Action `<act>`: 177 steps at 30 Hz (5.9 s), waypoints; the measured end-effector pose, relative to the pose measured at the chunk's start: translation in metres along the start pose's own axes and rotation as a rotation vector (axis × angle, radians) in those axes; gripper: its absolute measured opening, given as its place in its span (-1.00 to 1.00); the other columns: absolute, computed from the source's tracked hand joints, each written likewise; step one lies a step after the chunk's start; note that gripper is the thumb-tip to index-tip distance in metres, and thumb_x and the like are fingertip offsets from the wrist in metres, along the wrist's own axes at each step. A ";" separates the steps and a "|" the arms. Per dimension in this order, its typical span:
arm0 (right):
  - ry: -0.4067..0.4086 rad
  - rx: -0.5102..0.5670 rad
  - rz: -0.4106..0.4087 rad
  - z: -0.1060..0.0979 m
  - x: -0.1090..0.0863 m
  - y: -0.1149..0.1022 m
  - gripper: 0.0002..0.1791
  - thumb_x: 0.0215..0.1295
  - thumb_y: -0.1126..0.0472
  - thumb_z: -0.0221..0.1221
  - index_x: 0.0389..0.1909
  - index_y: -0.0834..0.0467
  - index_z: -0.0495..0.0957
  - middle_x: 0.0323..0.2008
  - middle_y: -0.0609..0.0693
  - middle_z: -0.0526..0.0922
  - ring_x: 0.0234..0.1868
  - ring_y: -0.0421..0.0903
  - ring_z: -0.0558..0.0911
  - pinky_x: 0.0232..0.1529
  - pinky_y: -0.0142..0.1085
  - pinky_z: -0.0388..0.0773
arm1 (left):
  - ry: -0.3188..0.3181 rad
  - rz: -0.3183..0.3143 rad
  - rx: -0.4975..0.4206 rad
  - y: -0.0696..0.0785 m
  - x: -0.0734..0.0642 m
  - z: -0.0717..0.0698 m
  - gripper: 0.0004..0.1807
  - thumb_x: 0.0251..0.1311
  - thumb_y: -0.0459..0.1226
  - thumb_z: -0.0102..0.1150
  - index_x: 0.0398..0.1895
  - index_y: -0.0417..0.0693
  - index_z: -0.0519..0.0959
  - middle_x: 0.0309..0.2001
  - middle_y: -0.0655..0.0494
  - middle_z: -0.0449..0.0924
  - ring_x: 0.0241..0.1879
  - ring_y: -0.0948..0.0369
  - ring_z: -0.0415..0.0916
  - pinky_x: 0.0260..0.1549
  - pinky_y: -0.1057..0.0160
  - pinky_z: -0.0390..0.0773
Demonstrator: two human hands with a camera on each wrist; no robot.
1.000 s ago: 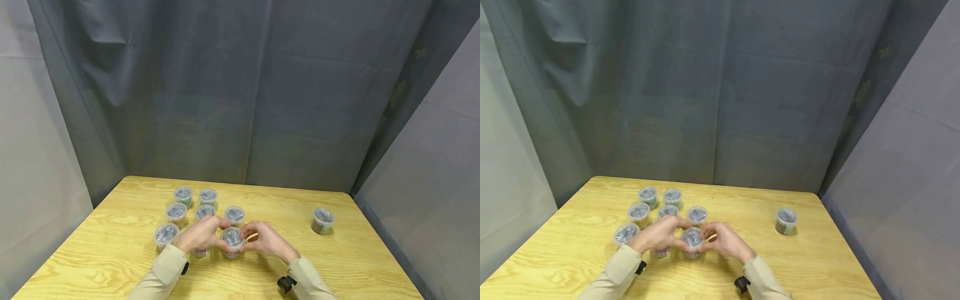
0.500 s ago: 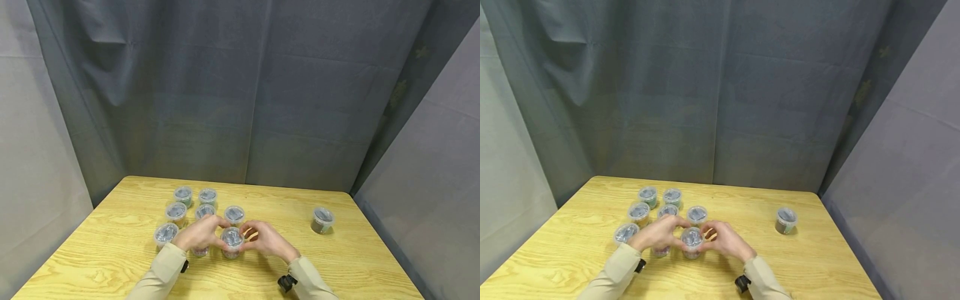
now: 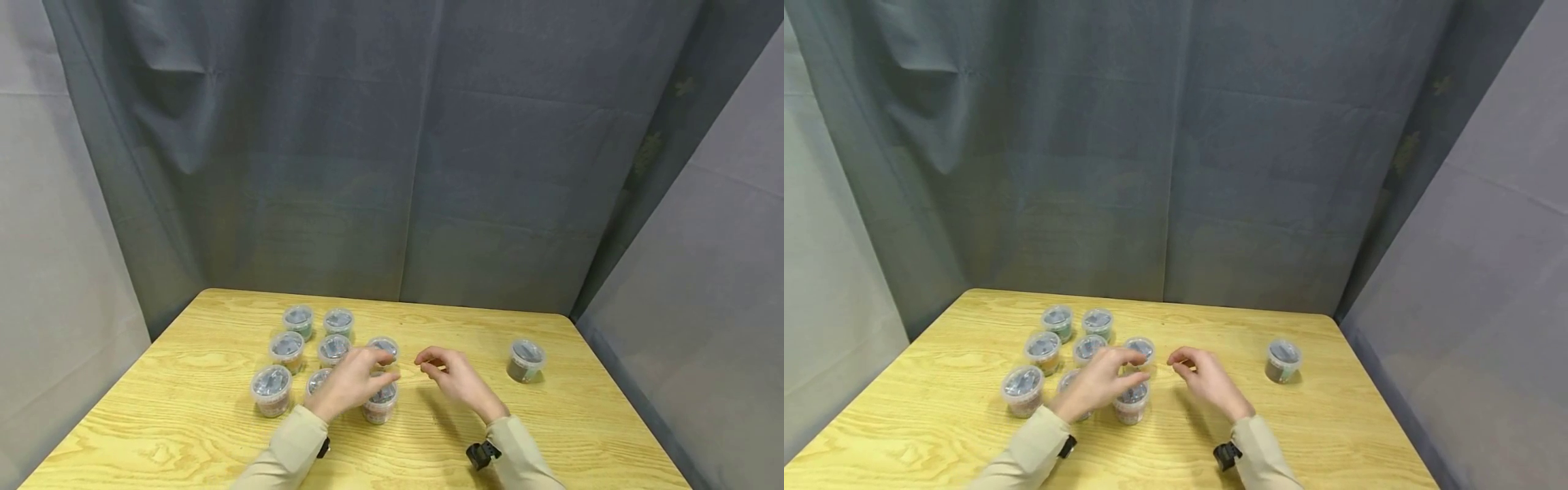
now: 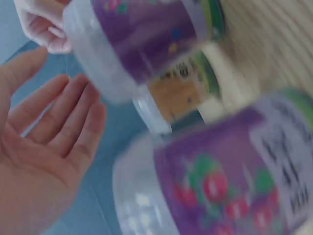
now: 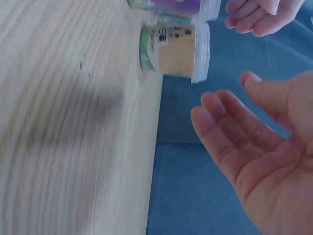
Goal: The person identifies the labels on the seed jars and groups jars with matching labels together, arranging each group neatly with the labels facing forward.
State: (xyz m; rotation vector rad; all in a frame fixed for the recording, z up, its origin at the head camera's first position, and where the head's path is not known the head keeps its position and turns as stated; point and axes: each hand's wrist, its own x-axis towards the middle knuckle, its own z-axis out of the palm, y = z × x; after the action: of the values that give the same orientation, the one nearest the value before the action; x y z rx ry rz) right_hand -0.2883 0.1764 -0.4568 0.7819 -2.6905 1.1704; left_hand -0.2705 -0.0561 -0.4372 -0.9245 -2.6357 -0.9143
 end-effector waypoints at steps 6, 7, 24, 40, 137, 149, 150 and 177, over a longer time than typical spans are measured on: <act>0.121 -0.093 0.015 -0.009 -0.004 0.007 -0.87 0.35 0.37 0.17 -0.22 0.10 0.64 -0.23 -0.02 0.71 -0.17 -0.05 0.69 -0.13 -0.18 0.69 | 0.051 0.032 0.072 0.017 0.011 0.017 -0.74 0.27 -0.15 0.26 -0.09 -0.11 0.70 -0.12 0.06 0.74 -0.14 0.18 0.69 -0.20 0.31 0.68; 0.137 -0.107 0.030 -0.011 -0.005 0.009 -0.88 0.34 0.37 0.19 -0.24 0.10 0.64 -0.25 -0.03 0.71 -0.18 -0.07 0.69 -0.13 -0.18 0.69 | 0.051 0.034 0.082 0.020 0.013 0.020 -0.74 0.28 -0.14 0.26 -0.10 -0.09 0.70 -0.12 0.07 0.74 -0.14 0.20 0.68 -0.18 0.30 0.67; 0.286 -0.234 0.194 -0.044 -0.022 0.034 -0.93 0.30 0.30 0.24 -0.25 0.14 0.68 -0.27 0.03 0.74 -0.20 -0.01 0.71 -0.19 -0.10 0.68 | 0.033 0.057 0.224 0.063 0.040 0.067 -0.80 0.19 -0.16 0.34 -0.21 -0.07 0.73 -0.23 0.11 0.74 -0.26 0.29 0.67 -0.34 0.42 0.63; 0.409 -0.268 0.300 -0.088 -0.043 0.057 -0.85 0.34 0.27 0.20 -0.17 0.25 0.66 -0.29 0.13 0.73 -0.32 0.00 0.67 -0.32 -0.19 0.60 | 0.069 -0.068 0.144 0.076 0.076 0.122 -0.81 0.23 -0.16 0.30 -0.14 0.03 0.72 -0.19 0.22 0.75 -0.30 0.39 0.64 -0.42 0.51 0.55; 0.211 0.396 0.225 -0.082 -0.023 0.039 -0.60 0.31 0.09 0.27 -0.07 0.30 0.41 0.14 0.20 0.54 -0.01 -0.22 0.60 -0.01 -0.42 0.55 | 0.303 -0.235 -0.735 0.060 0.064 0.113 -0.43 0.24 -0.13 0.30 0.31 0.08 0.38 0.11 0.16 0.59 0.09 0.23 0.54 0.12 0.11 0.56; 0.328 0.475 0.192 -0.079 -0.025 0.041 -0.71 0.32 0.16 0.27 -0.19 0.27 0.42 -0.07 -0.16 0.59 -0.05 -0.26 0.61 -0.05 -0.42 0.59 | 0.341 -0.208 -0.687 0.060 0.066 0.116 -0.42 0.17 -0.12 0.37 0.25 0.00 0.45 0.09 0.11 0.54 0.07 0.20 0.56 0.12 0.30 0.56; 0.318 0.488 0.179 -0.079 -0.025 0.042 -0.73 0.34 0.17 0.24 -0.18 0.27 0.42 -0.05 -0.17 0.59 -0.03 -0.27 0.60 -0.02 -0.42 0.59 | 0.332 -0.207 -0.710 0.061 0.066 0.115 -0.42 0.19 -0.13 0.36 0.26 0.01 0.43 0.12 0.10 0.54 0.09 0.20 0.56 0.14 0.29 0.55; 0.298 0.567 0.113 -0.074 -0.023 0.049 -0.65 0.39 0.23 0.18 0.02 0.39 0.36 -0.10 -0.20 0.64 -0.07 -0.28 0.64 -0.03 -0.36 0.65 | 0.274 -0.242 -0.805 0.055 0.068 0.108 -0.41 0.25 -0.15 0.30 0.33 0.01 0.39 0.24 0.08 0.48 0.22 0.15 0.49 0.24 0.25 0.48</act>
State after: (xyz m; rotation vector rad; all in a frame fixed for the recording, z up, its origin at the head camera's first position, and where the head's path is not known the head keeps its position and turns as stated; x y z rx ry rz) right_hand -0.3004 0.2668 -0.4438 0.4553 -2.1985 1.9427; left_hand -0.2884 0.0777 -0.4705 -0.5372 -2.1572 -2.0708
